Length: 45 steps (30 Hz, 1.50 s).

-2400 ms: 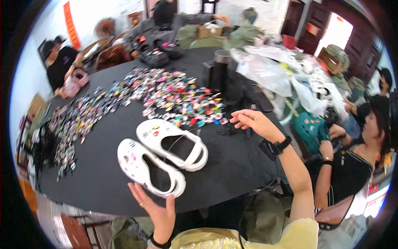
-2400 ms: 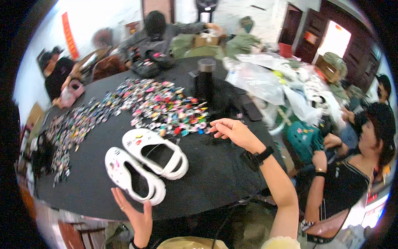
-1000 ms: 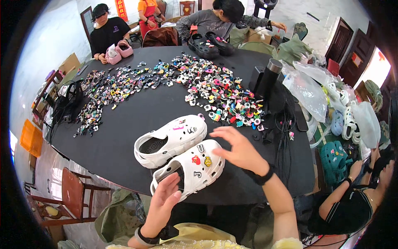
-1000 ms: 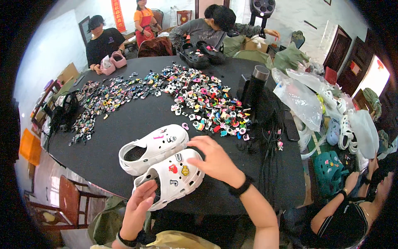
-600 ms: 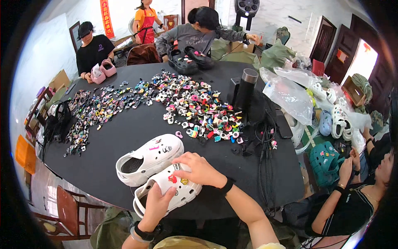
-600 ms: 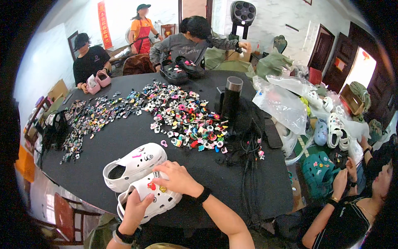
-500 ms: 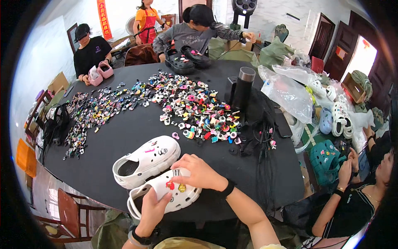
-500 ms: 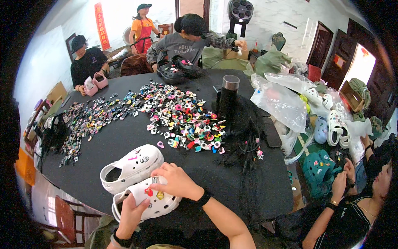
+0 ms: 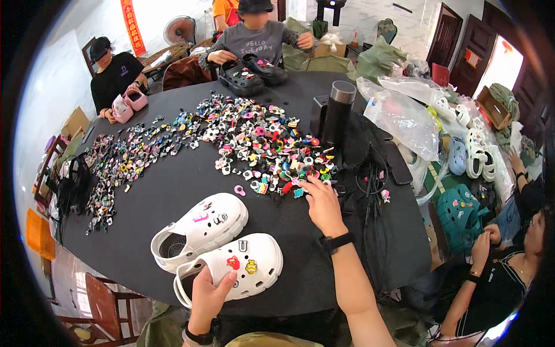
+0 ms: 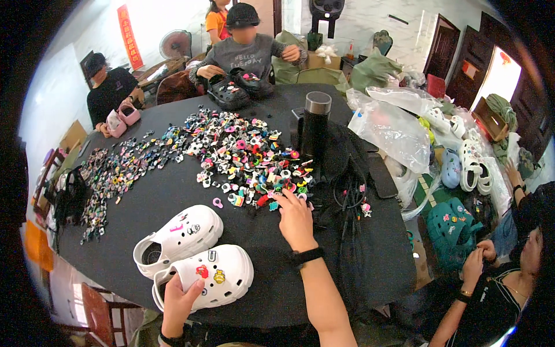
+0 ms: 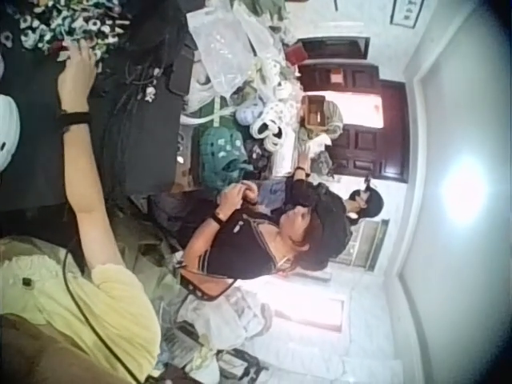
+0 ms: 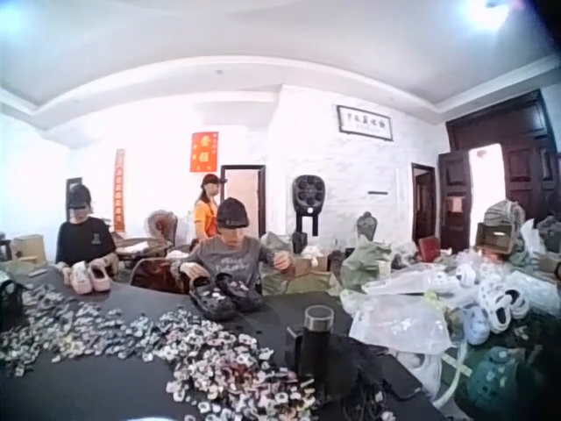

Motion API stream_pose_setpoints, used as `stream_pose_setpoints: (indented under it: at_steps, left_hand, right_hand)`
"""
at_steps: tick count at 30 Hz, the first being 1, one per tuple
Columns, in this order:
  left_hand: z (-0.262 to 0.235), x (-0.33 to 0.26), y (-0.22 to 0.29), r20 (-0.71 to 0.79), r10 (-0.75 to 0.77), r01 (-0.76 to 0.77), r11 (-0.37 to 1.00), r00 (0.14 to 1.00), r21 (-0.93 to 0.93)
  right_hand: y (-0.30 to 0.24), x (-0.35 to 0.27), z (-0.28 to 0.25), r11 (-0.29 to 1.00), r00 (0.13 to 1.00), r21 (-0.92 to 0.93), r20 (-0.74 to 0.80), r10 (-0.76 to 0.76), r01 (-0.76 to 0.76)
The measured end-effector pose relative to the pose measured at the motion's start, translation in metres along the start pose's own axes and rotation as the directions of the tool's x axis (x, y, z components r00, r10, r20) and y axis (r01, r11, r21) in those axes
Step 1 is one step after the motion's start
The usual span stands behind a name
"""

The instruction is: The recorder is selecting decorative charms from a large pile on a table and inserting them into the holes of white clog-style shoes.

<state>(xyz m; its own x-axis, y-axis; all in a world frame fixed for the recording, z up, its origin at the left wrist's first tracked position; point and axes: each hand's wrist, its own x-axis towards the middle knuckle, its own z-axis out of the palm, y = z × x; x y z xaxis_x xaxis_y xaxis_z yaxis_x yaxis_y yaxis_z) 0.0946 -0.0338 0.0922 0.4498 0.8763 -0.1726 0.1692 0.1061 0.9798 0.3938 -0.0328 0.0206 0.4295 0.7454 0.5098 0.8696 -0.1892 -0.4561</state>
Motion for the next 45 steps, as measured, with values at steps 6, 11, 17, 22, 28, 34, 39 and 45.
stream_pose_setpoints:
  at_steps: [6,11,17,22,28,34,39,45]
  left_hand:
    - [-0.007,-0.001,-0.006,-0.006,0.011,-0.011,1.0,1.0,-0.005]
    - [-0.008,0.0,-0.011,0.003,0.042,-0.042,0.999,0.999,-0.029]
    - [-0.007,-0.001,-0.003,0.027,0.059,-0.059,0.998,0.998,0.003]
    - [-0.009,-0.001,-0.006,0.018,0.075,-0.075,0.997,0.997,0.013]
    - [-0.009,-0.001,-0.008,0.02,0.071,-0.07,0.997,0.997,-0.023]
    - [-0.009,-0.001,-0.008,0.024,0.077,-0.076,0.997,0.997,-0.021]
    - [-0.008,-0.002,-0.009,0.014,0.08,-0.08,0.996,0.997,-0.027]
    - [-0.009,-0.002,-0.008,0.007,0.066,-0.066,0.998,0.998,-0.016]
  right_hand:
    - [0.0,-0.001,-0.002,0.989,0.953,-0.112,0.275,0.128,-0.101]
    - [-0.004,0.007,0.001,0.857,0.913,0.332,0.247,0.323,-0.393]
    - [0.014,0.013,0.004,0.932,0.969,0.297,-0.071,0.237,-0.207]
    - [0.019,0.009,-0.023,0.961,0.952,0.06,-0.133,0.274,-0.268]
    - [0.023,0.004,-0.024,0.973,0.966,-0.013,0.113,0.231,-0.231]
    - [0.008,0.011,-0.022,0.795,0.924,0.494,0.317,0.212,-0.352]
    - [0.019,0.011,-0.028,0.933,0.966,0.258,0.003,0.26,-0.252]
    - [0.027,0.003,-0.022,0.951,0.947,0.068,0.141,0.289,-0.301]
